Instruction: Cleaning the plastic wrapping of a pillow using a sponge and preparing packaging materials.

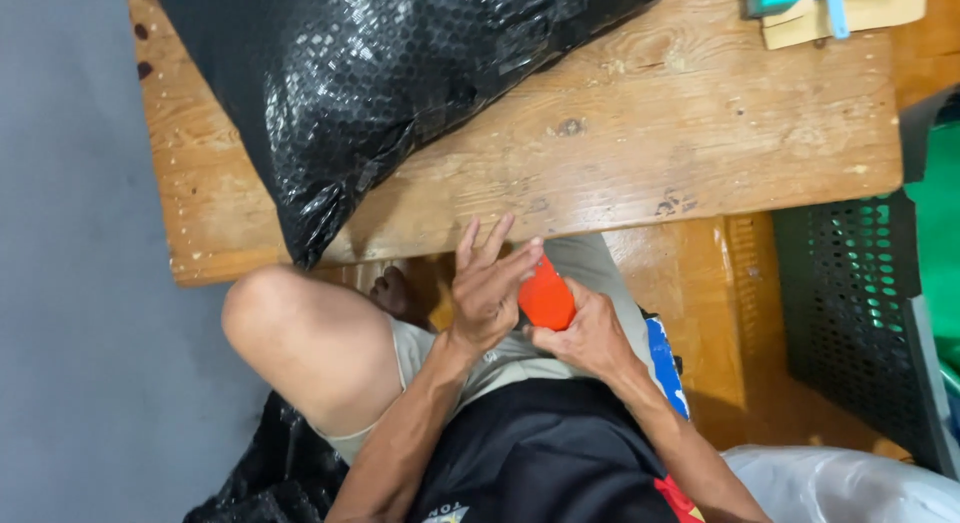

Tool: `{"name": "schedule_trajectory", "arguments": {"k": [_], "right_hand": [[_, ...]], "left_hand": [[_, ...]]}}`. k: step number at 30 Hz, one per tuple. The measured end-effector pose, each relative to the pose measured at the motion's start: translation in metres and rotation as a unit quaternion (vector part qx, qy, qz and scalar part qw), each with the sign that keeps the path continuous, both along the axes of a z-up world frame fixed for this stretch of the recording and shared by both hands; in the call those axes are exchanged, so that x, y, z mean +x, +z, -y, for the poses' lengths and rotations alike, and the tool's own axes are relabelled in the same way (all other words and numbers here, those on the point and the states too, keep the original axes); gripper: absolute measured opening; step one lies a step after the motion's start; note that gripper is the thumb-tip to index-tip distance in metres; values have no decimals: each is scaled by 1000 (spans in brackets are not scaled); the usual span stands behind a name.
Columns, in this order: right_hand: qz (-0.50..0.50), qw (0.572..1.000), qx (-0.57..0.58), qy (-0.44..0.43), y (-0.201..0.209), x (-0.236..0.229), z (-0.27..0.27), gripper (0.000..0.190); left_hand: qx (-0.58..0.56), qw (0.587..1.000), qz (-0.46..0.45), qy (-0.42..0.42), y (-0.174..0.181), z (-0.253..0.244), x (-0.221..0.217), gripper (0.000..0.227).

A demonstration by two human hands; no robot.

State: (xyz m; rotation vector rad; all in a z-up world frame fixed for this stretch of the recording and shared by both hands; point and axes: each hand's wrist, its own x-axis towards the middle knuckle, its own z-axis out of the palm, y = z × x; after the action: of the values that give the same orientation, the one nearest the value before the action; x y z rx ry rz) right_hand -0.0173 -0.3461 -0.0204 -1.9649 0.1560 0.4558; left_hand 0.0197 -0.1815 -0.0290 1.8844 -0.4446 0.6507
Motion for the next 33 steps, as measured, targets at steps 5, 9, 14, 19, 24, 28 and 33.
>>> {"name": "schedule_trajectory", "arguments": {"k": [5, 9, 14, 19, 24, 28, 33], "right_hand": [[-45, 991, 126, 2, -4, -9, 7, 30], [-72, 983, 166, 6, 19, -2, 6, 27], [-99, 958, 267, -30, 19, 1, -1, 20], [-38, 948, 306, -76, 38, 28, 17, 28], [415, 854, -314, -24, 33, 87, 65, 67], [409, 752, -517, -6, -29, 141, 130, 53], [446, 713, -540, 1, -15, 161, 144, 76]], "left_hand": [[87, 993, 83, 0, 18, -4, 3, 24], [117, 986, 116, 0, 30, -9, 4, 23], [180, 982, 29, -48, 30, -15, -11, 23], [107, 974, 87, -181, 71, 10, -26, 29], [-309, 908, -218, -181, 61, -11, -10, 38], [-315, 922, -207, -89, 54, -8, -7, 21], [-541, 797, -236, -128, 24, -8, -5, 36]]}}
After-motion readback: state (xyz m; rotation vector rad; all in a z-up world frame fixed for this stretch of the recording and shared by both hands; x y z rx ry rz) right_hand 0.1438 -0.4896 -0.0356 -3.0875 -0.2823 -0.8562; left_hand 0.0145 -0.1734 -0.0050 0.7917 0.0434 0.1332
